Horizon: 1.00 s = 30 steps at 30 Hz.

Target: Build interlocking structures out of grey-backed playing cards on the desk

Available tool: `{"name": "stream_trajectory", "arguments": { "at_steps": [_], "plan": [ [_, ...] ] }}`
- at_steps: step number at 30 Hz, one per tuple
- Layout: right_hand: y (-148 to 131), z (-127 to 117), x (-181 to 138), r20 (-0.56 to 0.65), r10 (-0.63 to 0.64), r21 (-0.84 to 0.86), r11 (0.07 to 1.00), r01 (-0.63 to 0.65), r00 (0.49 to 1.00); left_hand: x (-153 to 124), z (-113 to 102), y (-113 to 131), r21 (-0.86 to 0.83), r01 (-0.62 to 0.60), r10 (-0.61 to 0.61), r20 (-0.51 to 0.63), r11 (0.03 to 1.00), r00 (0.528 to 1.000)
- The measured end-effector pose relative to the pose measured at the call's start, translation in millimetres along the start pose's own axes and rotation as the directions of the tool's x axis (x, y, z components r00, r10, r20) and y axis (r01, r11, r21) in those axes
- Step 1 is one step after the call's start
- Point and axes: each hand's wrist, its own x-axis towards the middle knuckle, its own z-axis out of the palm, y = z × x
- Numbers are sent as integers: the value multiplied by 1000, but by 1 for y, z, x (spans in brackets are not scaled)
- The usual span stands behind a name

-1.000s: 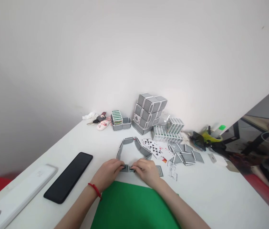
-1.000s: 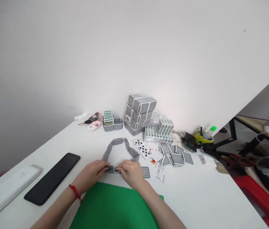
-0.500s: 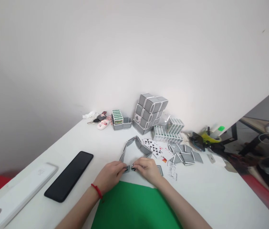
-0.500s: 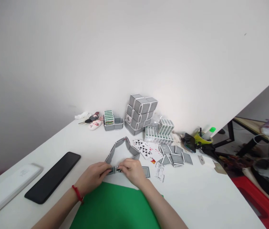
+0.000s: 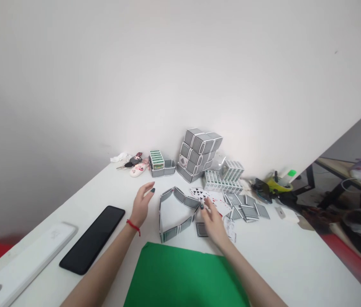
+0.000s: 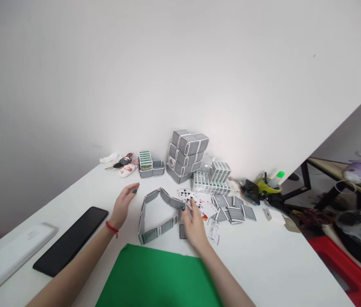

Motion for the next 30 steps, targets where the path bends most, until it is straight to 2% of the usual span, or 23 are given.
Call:
{"name": "stream_trajectory", "arguments": {
  "at_steps": [2,4,6,8,10,12,14,16,18,20,24,30],
  "plan": [
    [0,18,-6,63,6,-51,999,-3,998,14,15,-11,-112,11,-3,64,994,998],
    [-3,27,-6,90,7,-57,998,-2,996,20,27,-14,-145,18,4,147,989,989],
    [-7,23,1,111,-25,-21,999,27,994,19,31,-5,-63,-23,32,147,998,989],
    [-13,6,12,162,-114,24,993,112,980,12,28,15,118,-164,149,130,979,980],
    [-20,-16,21,266,-235,3,970,243,935,-2,23,39,296,-319,244,264,900,933],
    [-26,-35,29,412,-282,-30,946,323,866,-19,23,59,401,-446,243,463,800,852],
    [-31,-47,36,522,-288,-65,925,374,803,-36,28,67,466,-579,245,597,669,764],
    [-34,-51,43,574,-283,-141,890,433,769,-49,33,62,512,-650,217,667,562,713],
    [-36,-51,48,602,-280,-233,834,501,748,-57,36,49,546,-656,194,673,520,714],
    [-36,-49,52,644,-264,-279,793,542,718,-59,35,35,575,-653,239,632,493,737],
    [-31,-45,54,701,-229,-214,836,506,675,-58,27,23,572,-701,345,614,426,710],
    [-25,-36,49,680,-273,-158,852,499,681,-55,25,24,549,-747,389,638,374,664]
  ]
}}
